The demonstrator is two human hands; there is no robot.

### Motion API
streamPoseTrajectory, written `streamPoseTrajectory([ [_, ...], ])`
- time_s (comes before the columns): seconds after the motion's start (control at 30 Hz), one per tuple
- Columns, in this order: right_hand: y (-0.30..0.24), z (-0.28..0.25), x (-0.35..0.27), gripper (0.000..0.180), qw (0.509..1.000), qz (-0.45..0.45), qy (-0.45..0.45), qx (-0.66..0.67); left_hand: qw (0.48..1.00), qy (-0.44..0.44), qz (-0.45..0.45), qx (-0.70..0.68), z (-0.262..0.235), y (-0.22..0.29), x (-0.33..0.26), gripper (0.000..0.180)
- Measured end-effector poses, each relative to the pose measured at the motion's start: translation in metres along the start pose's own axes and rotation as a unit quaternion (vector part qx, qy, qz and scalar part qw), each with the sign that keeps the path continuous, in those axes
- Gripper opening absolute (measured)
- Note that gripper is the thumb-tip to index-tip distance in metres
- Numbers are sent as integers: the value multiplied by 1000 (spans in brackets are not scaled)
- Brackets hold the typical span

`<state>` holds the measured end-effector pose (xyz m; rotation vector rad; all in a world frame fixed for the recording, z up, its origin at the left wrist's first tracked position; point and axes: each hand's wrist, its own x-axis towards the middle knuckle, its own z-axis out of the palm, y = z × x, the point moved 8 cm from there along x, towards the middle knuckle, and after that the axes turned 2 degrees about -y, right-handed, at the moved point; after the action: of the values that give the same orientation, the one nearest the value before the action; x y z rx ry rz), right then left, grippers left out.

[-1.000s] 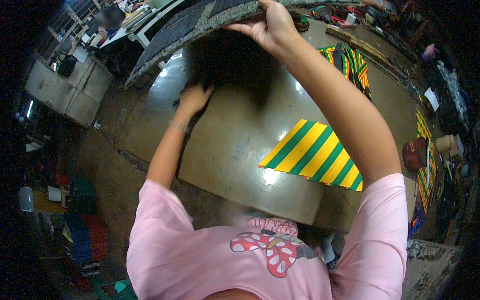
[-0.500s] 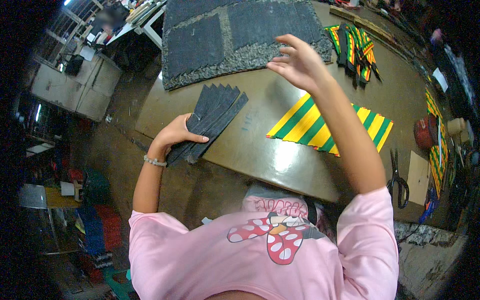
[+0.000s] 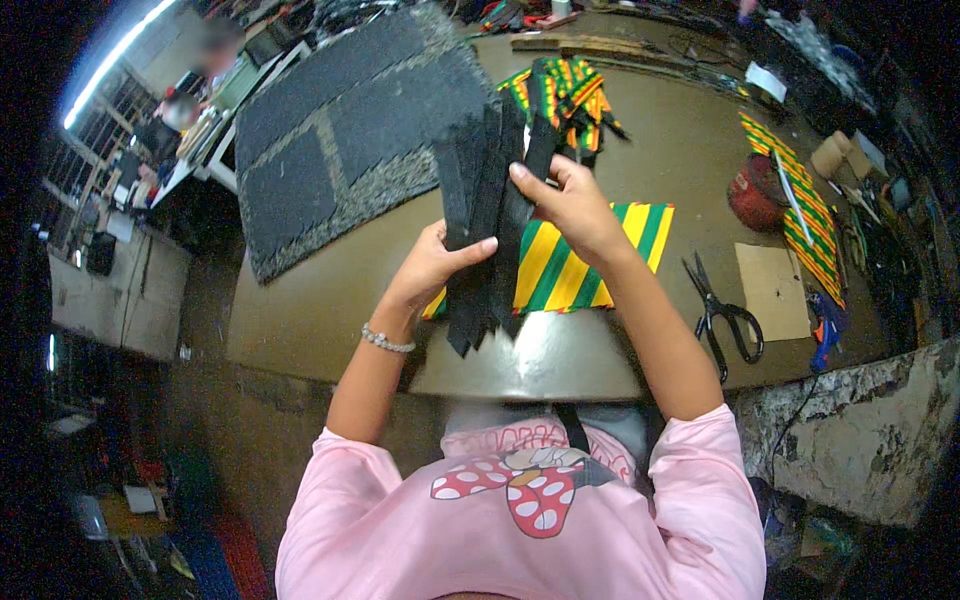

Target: The person cuts a colorful striped sheet into narrow strips using scissors, then folds and stacks them. They place black strips along the edges of a larger striped sheet and press them down, repeating the process to assemble layered components.

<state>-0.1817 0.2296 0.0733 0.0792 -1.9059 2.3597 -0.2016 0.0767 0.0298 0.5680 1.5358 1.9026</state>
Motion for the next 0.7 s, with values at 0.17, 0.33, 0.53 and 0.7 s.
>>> streamPoseTrajectory([
  [0.17, 16, -36, -12, 21, 999, 27, 33, 8, 999, 2, 24, -25, 23, -1, 30, 35],
  [0.33, 14, -70, -21, 29, 995, -3, 98, 13, 998, 44, 24, -41, 17, -15, 35, 30],
  [0.53, 4, -75, -30, 31, 992, -28, 103, 61, 993, 69, 21, -88, 9, -14, 28, 26],
  [0.7, -23, -96, -37, 28, 980, -80, 153, 103, 993, 54, -17, -106, 3, -10, 21, 30],
])
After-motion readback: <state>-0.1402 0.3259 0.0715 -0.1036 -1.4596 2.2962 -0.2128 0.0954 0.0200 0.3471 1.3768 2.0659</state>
